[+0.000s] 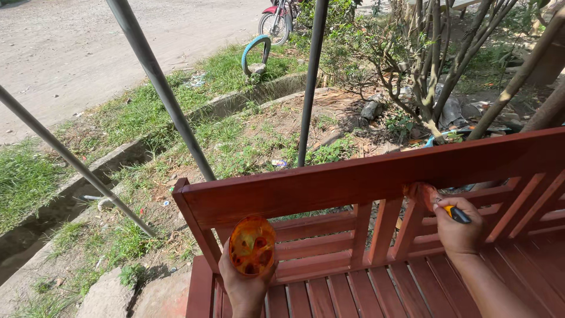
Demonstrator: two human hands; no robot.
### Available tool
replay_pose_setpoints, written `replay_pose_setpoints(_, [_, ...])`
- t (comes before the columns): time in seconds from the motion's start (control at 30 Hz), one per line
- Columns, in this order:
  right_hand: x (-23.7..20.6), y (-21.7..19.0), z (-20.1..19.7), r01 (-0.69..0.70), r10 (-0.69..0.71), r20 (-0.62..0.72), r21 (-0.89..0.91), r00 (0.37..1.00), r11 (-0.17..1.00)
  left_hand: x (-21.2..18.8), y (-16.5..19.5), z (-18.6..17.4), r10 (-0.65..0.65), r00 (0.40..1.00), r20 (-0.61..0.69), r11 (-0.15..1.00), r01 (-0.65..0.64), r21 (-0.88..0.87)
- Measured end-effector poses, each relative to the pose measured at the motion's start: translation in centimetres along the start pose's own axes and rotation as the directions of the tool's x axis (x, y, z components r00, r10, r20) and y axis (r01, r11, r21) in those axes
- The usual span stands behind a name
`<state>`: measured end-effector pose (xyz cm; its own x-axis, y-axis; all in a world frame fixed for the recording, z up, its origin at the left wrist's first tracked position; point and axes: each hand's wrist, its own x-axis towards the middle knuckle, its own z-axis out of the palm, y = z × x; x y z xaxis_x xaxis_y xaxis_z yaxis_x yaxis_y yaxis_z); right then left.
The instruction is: The person applies reddish-brown wood stain to a wooden chair using a cloth. They hold a plastic cup of stain in the left hand and wipe the seat slats and backrest with the cloth in the right hand, repeatedly dipping the cloth into the cup to reload stain.
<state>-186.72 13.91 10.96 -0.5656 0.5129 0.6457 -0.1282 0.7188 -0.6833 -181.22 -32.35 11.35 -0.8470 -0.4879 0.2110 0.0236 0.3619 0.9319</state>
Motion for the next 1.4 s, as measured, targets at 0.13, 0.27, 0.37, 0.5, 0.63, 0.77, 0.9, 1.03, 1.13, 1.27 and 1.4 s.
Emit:
replay_pose_setpoints(0.13, [0.0,-1.8,0.0,0.104,-0.118,-0.056,-0.215,0.991,0.971,0.2,-0.4,-1.0,-0.048,0.999,0.002,0.998,0.048,0.028])
replay_pose_setpoints(0.27, [-3.8,-7.7,2.6,0.133,-0.136,-0.012,-0.156,0.991,0.979,1.0,-1.6,-2.9,0.019,0.999,-0.042,0.999,-0.017,0.039])
replay_pose_setpoints(0.37, [-8.1,-13.3,5.2,0.172,-0.170,0.029,-0.056,0.985,0.984,1.6,-2.8,-4.9,0.071,0.994,-0.080,0.997,-0.073,-0.025])
replay_pose_setpoints(0.5, [-12.6,-20.5,8.7,0.123,-0.121,0.088,-0.025,0.989,0.992,3.1,-4.4,-8.6,0.082,0.989,-0.125,0.993,-0.092,-0.072])
replay_pose_setpoints(0.63, [-17.0,-26.7,12.0,0.169,-0.178,0.109,0.091,0.978,0.982,4.8,-6.1,-12.4,0.083,0.983,-0.162,0.991,-0.098,-0.086])
replay_pose_setpoints(0.77, [-20.9,-32.3,14.9,0.184,-0.221,0.175,0.205,0.960,0.961,6.4,-7.8,-15.7,0.079,0.980,-0.180,0.997,-0.076,0.025])
replay_pose_setpoints(0.9, [-23.4,-35.6,16.5,0.197,-0.294,0.278,0.331,0.914,0.923,7.9,-8.9,-17.8,0.121,0.973,-0.196,0.989,-0.135,-0.060])
replay_pose_setpoints(1.03, [-24.3,-37.2,17.3,0.171,-0.396,0.392,0.497,0.830,0.851,8.5,-9.0,-19.3,0.061,0.984,-0.170,0.998,-0.058,0.023])
replay_pose_setpoints(1.13, [-23.6,-38.4,18.2,0.178,-0.431,0.452,0.500,0.781,0.847,8.6,-8.5,-19.7,-0.019,0.991,-0.131,0.999,0.015,-0.035])
replay_pose_setpoints(1.27, [-20.9,-39.8,18.8,0.263,-0.520,0.353,0.568,0.777,0.779,8.9,-8.2,-20.0,-0.012,0.995,-0.102,1.000,0.012,0.005])
replay_pose_setpoints(1.4, [-18.6,-41.1,18.0,0.231,-0.515,0.321,0.624,0.795,0.746,9.3,-8.4,-20.1,0.050,0.989,-0.141,0.999,-0.050,0.004])
